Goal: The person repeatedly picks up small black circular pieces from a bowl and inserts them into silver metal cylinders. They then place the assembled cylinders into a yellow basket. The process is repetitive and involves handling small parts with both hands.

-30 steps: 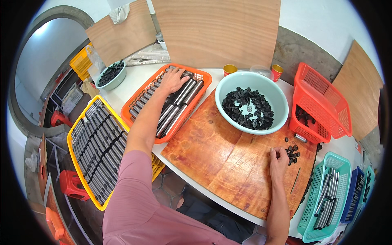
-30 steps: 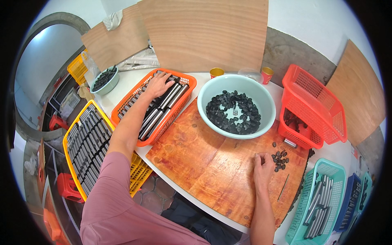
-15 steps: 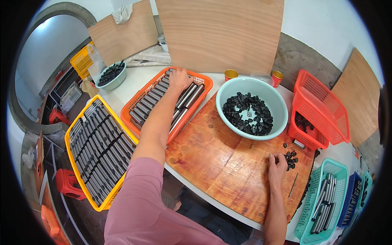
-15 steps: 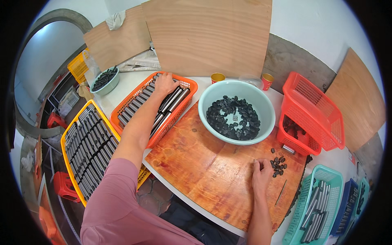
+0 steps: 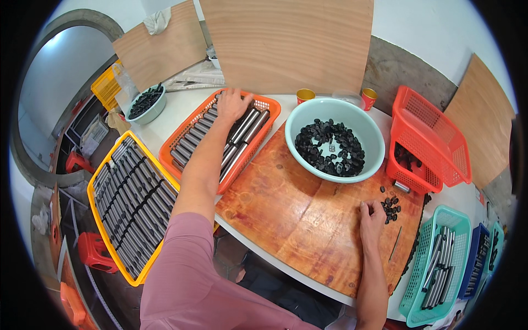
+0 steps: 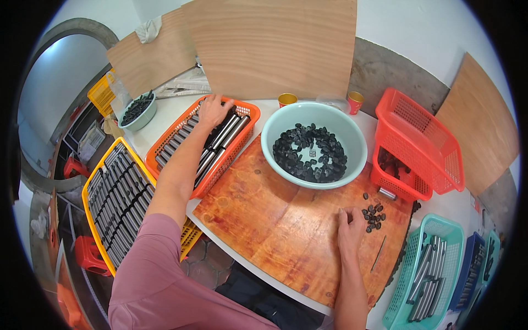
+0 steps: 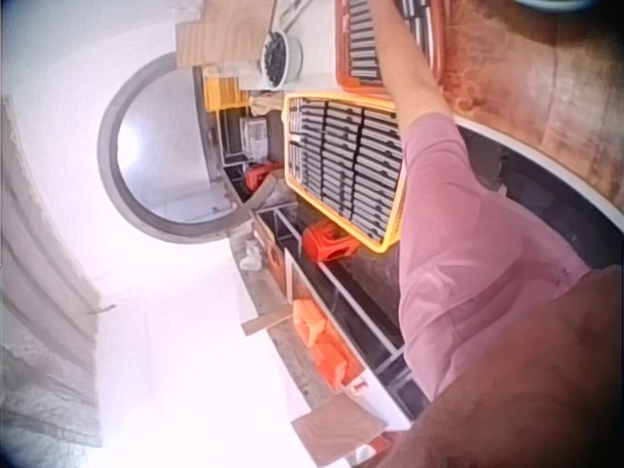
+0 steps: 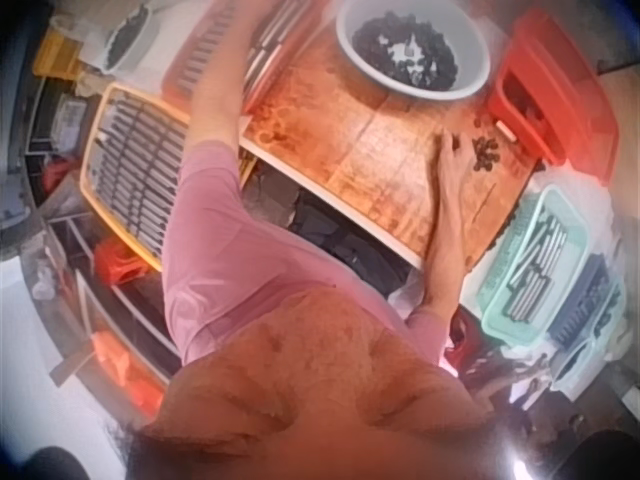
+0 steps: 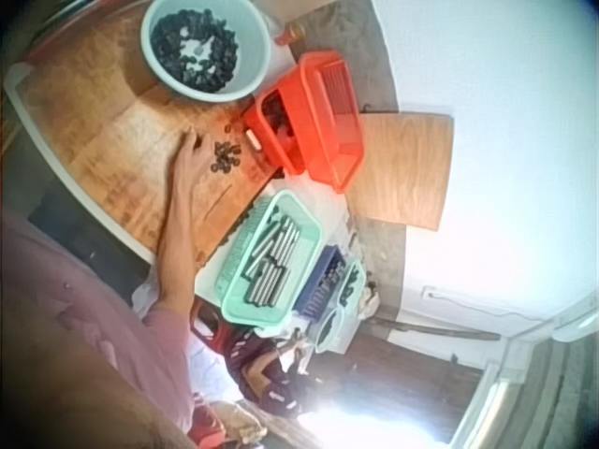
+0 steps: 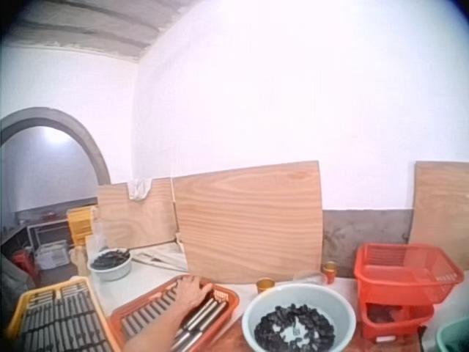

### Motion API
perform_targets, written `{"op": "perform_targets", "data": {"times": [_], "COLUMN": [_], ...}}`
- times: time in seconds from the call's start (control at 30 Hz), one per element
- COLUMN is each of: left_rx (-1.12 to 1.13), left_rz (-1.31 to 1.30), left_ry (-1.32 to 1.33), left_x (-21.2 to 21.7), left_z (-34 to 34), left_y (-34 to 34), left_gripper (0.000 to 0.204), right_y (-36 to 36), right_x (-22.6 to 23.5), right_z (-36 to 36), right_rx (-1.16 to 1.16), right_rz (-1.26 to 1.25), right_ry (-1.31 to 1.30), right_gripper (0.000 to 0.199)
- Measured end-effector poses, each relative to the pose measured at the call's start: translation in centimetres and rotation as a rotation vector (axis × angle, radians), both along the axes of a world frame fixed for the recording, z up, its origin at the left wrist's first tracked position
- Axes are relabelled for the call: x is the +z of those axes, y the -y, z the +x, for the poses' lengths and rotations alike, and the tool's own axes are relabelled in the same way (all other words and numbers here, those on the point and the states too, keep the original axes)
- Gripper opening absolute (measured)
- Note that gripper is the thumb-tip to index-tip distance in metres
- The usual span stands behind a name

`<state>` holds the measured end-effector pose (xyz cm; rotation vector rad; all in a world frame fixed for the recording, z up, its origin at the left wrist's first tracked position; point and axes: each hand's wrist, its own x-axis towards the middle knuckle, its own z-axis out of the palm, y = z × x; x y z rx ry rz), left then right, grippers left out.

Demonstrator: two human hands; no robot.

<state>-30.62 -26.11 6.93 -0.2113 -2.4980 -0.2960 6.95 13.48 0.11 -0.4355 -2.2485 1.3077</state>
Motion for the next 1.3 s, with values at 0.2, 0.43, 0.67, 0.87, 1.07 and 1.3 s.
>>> {"op": "perform_targets", "data": {"times": [0.2,0.43,0.67,0.87,1.07,1.3], "left_rx": [0.033,-0.096,-0.127,-0.223,-0.484,-0.980], "left_rz": [0.082,0.071,-0.165,0.073,0.478,0.660], "left_ry": [0.061,0.140,0.115,-0.272,-0.440,-0.095], "left_x": [-1.2,-2.9,-1.0,1.3,8.5,3.8], "left_z": [-2.2,-2.9,-2.8,-3.7,9.2,27.3], "left_y": [4.5,6.4,4.6,3.2,-13.6,-26.6], "left_gripper": [0.038,0.045,0.041,0.040,0.032,0.025], "right_y": [0.0,0.0,-0.5,0.0,-0.2,-1.2], "right_x": [0.0,-0.1,-0.3,-1.0,-0.8,0.5], "right_z": [-0.1,-0.1,0.0,-0.5,-0.3,2.2], "right_rx": [0.006,-0.001,-0.018,-0.018,-0.047,-0.121], "right_rz": [0.003,-0.013,0.062,0.104,0.112,-0.072], "right_ry": [-0.003,0.029,0.002,-0.023,-0.010,-0.239], "right_gripper": [0.016,0.016,0.017,0.022,0.019,0.018]}}
